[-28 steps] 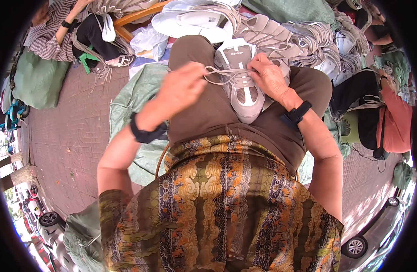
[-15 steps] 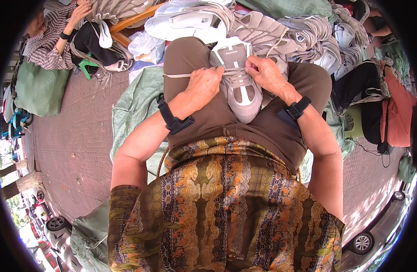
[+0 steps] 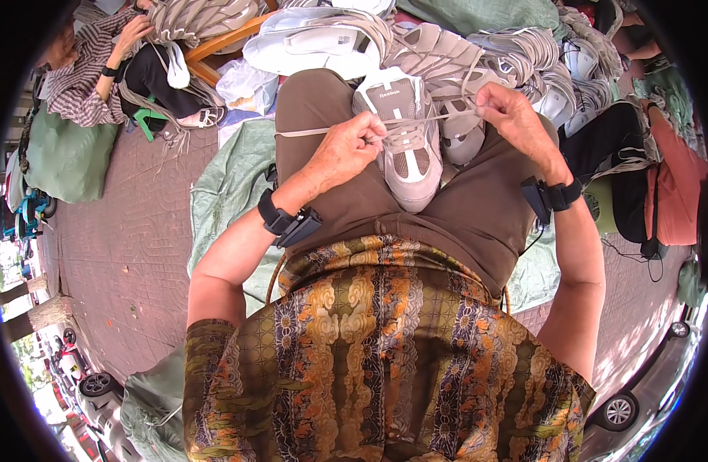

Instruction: The person sits on a tarp on the sidewalk and laces a white sneaker held on their lap. They repeatedly thread the laces through the eyelets, pull them tight, and adjust the fit. Other people are sitting nearby performing similar tasks.

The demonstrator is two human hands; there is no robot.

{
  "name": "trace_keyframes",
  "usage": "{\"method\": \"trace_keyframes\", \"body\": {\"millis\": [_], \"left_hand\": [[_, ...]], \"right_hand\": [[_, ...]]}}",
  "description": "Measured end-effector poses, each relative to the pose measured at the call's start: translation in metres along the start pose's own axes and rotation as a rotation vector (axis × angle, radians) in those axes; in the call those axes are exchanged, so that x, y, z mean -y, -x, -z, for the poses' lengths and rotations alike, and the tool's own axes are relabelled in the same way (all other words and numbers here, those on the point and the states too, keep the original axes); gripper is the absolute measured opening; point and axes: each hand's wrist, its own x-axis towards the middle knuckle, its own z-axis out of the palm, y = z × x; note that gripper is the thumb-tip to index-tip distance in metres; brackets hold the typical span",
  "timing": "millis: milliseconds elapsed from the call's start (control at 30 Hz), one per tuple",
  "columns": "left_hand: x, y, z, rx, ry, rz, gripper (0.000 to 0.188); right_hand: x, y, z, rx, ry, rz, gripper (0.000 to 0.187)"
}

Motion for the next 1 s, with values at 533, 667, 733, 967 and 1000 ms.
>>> {"method": "trace_keyframes", "body": {"millis": [533,667,733,967,1000], "left_hand": [[0.023,-0.026,-0.009,-0.101,-0.267,-0.142,0.028],[0.021,-0.026,-0.008,-0.158,-0.361,-0.148,0.035],[0.022,-0.027,-0.007,-0.144,-0.406,-0.151,0.037],[0.018,-0.028,-0.009,-0.242,-0.752,-0.294,0.037],[0.016,-0.027,-0.008,-0.268,-0.779,-0.302,0.037]], "right_hand": [[-0.007,-0.020,0.113,-0.252,-0.701,-0.254,0.007],[-0.046,-0.034,0.126,-0.263,-0.564,-0.348,0.006],[-0.058,-0.038,0.131,-0.303,-0.502,-0.399,0.006],[-0.096,-0.060,0.140,-0.116,0.224,-0.388,0.012],[-0.101,-0.059,0.136,-0.109,0.335,-0.411,0.014]]}}
